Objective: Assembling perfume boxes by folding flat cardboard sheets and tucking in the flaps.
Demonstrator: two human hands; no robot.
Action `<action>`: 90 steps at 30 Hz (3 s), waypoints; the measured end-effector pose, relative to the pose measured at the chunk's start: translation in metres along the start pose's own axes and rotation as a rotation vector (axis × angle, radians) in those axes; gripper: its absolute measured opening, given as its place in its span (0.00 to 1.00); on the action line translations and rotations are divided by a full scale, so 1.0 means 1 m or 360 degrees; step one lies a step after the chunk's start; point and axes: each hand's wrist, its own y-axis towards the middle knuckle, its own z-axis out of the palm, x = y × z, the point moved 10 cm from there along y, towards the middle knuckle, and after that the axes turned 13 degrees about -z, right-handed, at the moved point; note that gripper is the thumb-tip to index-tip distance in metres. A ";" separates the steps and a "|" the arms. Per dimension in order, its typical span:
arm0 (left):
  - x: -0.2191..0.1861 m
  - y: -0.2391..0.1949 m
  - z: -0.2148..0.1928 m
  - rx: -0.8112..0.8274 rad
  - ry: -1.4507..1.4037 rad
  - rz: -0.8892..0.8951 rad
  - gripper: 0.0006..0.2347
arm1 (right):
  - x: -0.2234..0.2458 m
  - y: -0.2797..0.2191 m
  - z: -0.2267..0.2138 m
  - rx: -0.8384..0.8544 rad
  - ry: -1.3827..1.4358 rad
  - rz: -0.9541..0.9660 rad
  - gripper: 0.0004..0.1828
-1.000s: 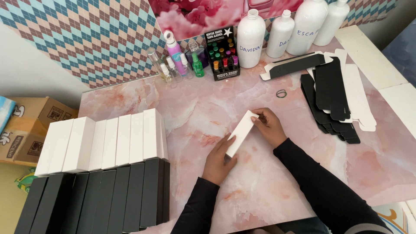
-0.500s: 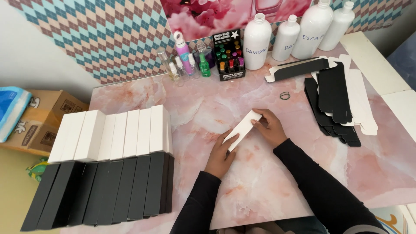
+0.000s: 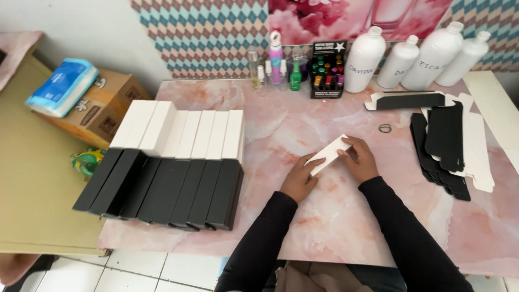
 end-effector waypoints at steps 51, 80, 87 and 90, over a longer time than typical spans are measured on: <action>0.048 -0.088 -0.369 -0.0503 0.1744 -0.0638 0.25 | 0.211 0.189 0.412 0.0662 0.0760 0.0455 0.26; -0.109 -0.105 -0.263 -0.0844 0.1596 -0.0070 0.44 | 0.301 0.112 0.194 0.0388 0.0415 -0.1107 0.14; -0.120 -0.090 -0.104 -0.0364 0.1132 0.0181 0.38 | 0.276 0.047 0.075 0.0585 0.0368 -0.1165 0.10; -0.100 -0.075 -0.040 -0.0210 0.0837 0.0331 0.36 | 0.228 0.011 0.049 0.0671 0.0103 -0.1109 0.06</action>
